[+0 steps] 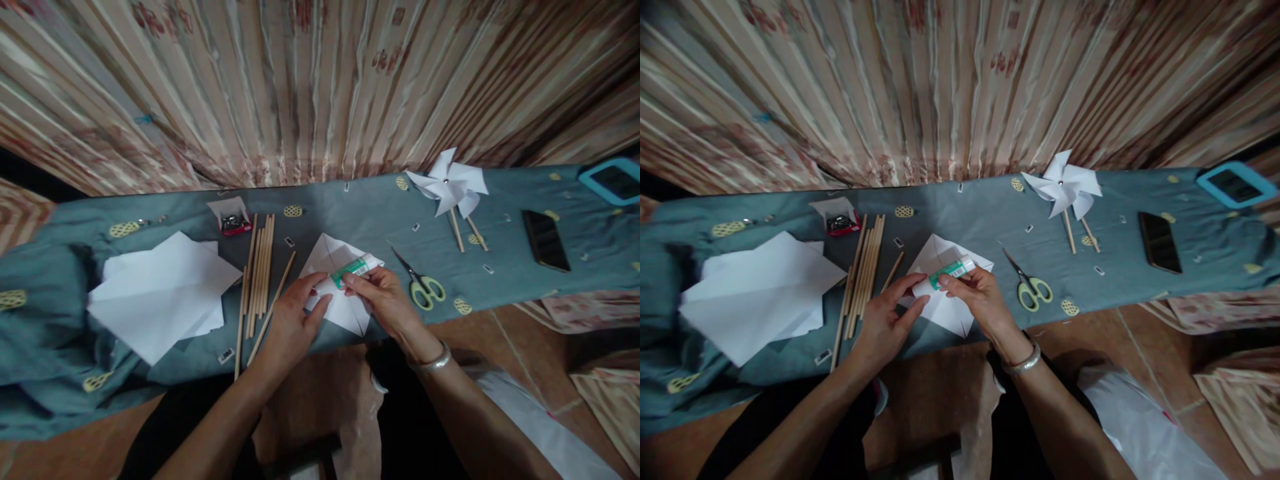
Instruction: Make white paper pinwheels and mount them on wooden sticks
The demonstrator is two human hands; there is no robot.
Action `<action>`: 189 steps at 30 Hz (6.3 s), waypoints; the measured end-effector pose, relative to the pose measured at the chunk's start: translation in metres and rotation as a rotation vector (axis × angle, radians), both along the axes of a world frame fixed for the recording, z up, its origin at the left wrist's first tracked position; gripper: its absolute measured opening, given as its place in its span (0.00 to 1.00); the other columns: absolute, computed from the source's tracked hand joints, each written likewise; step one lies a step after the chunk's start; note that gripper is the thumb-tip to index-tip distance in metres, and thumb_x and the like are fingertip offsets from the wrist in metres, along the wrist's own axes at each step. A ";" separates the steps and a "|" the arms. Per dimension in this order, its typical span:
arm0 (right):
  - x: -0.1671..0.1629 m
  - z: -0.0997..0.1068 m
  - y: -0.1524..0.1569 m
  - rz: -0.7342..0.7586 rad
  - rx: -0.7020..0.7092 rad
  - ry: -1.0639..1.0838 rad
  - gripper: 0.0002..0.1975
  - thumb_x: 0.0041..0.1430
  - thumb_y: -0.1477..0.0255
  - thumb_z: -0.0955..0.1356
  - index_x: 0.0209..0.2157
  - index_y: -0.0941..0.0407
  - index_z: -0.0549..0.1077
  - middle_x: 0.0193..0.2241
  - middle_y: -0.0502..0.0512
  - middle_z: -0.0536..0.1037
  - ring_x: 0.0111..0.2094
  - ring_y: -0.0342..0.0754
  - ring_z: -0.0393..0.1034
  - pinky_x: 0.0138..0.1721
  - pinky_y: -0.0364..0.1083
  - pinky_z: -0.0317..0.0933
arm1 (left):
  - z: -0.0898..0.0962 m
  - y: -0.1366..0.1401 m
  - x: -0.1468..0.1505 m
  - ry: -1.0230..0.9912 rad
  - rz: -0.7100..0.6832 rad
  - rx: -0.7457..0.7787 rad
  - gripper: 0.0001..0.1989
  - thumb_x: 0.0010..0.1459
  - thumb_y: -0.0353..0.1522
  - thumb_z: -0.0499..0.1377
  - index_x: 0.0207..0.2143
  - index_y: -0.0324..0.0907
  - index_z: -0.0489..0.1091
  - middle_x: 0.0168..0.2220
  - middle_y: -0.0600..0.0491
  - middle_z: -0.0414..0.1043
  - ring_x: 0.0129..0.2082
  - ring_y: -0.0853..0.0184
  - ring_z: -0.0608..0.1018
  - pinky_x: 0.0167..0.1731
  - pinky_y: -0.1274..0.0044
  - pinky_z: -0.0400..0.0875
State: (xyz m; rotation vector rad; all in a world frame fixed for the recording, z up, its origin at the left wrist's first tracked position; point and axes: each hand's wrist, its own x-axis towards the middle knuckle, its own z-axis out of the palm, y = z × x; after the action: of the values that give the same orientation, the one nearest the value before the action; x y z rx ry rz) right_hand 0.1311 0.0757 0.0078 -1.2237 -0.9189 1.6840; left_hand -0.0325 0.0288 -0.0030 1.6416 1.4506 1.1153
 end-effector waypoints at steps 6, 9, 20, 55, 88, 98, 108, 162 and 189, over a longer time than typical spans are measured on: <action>-0.003 0.005 0.005 0.015 0.026 0.047 0.18 0.43 0.61 0.77 0.34 0.54 0.78 0.30 0.50 0.81 0.29 0.41 0.73 0.31 0.40 0.65 | -0.002 0.022 -0.008 -0.255 0.108 -0.196 0.19 0.55 0.36 0.60 0.48 0.39 0.73 0.40 0.49 0.79 0.35 0.64 0.80 0.37 0.73 0.75; 0.001 0.006 0.005 0.007 0.034 0.013 0.21 0.45 0.61 0.77 0.41 0.54 0.76 0.35 0.54 0.82 0.31 0.43 0.75 0.33 0.42 0.66 | -0.004 0.036 -0.022 -0.148 0.217 -0.139 0.20 0.55 0.38 0.60 0.49 0.41 0.72 0.41 0.50 0.79 0.36 0.64 0.80 0.38 0.73 0.75; 0.030 0.004 0.000 0.039 0.126 -0.160 0.17 0.50 0.61 0.74 0.41 0.53 0.76 0.36 0.54 0.82 0.33 0.44 0.74 0.35 0.45 0.67 | -0.012 0.063 -0.057 0.787 0.205 0.129 0.14 0.59 0.33 0.55 0.45 0.39 0.72 0.40 0.44 0.78 0.43 0.54 0.76 0.46 0.64 0.69; 0.054 0.001 -0.023 0.363 0.624 -0.745 0.11 0.56 0.72 0.70 0.43 0.51 0.76 0.53 0.57 0.74 0.57 0.53 0.65 0.60 0.57 0.58 | -0.011 -0.006 0.005 0.481 -0.311 0.311 0.08 0.63 0.27 0.54 0.41 0.36 0.72 0.41 0.46 0.77 0.41 0.63 0.76 0.43 0.69 0.75; 0.029 -0.011 -0.019 0.182 0.680 -0.937 0.03 0.56 0.72 0.69 0.29 0.52 0.74 0.53 0.55 0.74 0.55 0.54 0.66 0.58 0.58 0.59 | -0.017 -0.003 0.006 0.361 -0.268 0.232 0.10 0.64 0.27 0.53 0.42 0.39 0.73 0.39 0.48 0.76 0.39 0.66 0.77 0.39 0.72 0.76; 0.028 -0.009 -0.021 0.220 0.758 -0.965 0.06 0.59 0.73 0.66 0.36 0.49 0.75 0.55 0.52 0.71 0.58 0.53 0.63 0.60 0.55 0.59 | -0.016 -0.002 0.007 0.398 -0.256 0.236 0.09 0.63 0.27 0.54 0.42 0.37 0.73 0.38 0.47 0.76 0.39 0.65 0.78 0.40 0.72 0.77; 0.029 -0.017 -0.023 0.256 0.941 -1.037 0.14 0.62 0.77 0.63 0.47 0.51 0.73 0.57 0.54 0.69 0.59 0.53 0.62 0.60 0.57 0.60 | -0.014 -0.001 0.008 0.434 -0.243 0.252 0.09 0.63 0.26 0.53 0.41 0.37 0.73 0.37 0.49 0.76 0.38 0.66 0.78 0.39 0.73 0.77; 0.050 -0.018 0.007 0.201 0.859 -1.319 0.19 0.65 0.70 0.60 0.55 0.59 0.69 0.58 0.65 0.69 0.59 0.59 0.63 0.59 0.62 0.58 | -0.004 -0.003 0.010 0.661 -0.316 0.165 0.07 0.60 0.25 0.56 0.41 0.38 0.71 0.41 0.46 0.72 0.42 0.60 0.74 0.42 0.67 0.73; 0.087 -0.001 -0.036 0.153 0.285 -1.005 0.13 0.54 0.65 0.69 0.39 0.57 0.75 0.26 0.53 0.81 0.26 0.48 0.76 0.28 0.45 0.67 | -0.003 -0.033 0.031 0.652 -0.425 0.339 0.09 0.59 0.29 0.60 0.43 0.38 0.69 0.43 0.45 0.73 0.44 0.58 0.72 0.41 0.67 0.69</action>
State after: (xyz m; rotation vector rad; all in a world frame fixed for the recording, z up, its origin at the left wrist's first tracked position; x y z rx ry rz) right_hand 0.2182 0.0402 0.0069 -1.8407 -1.7983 0.9118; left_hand -0.0019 -0.0042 -0.0058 2.5756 1.2095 0.6245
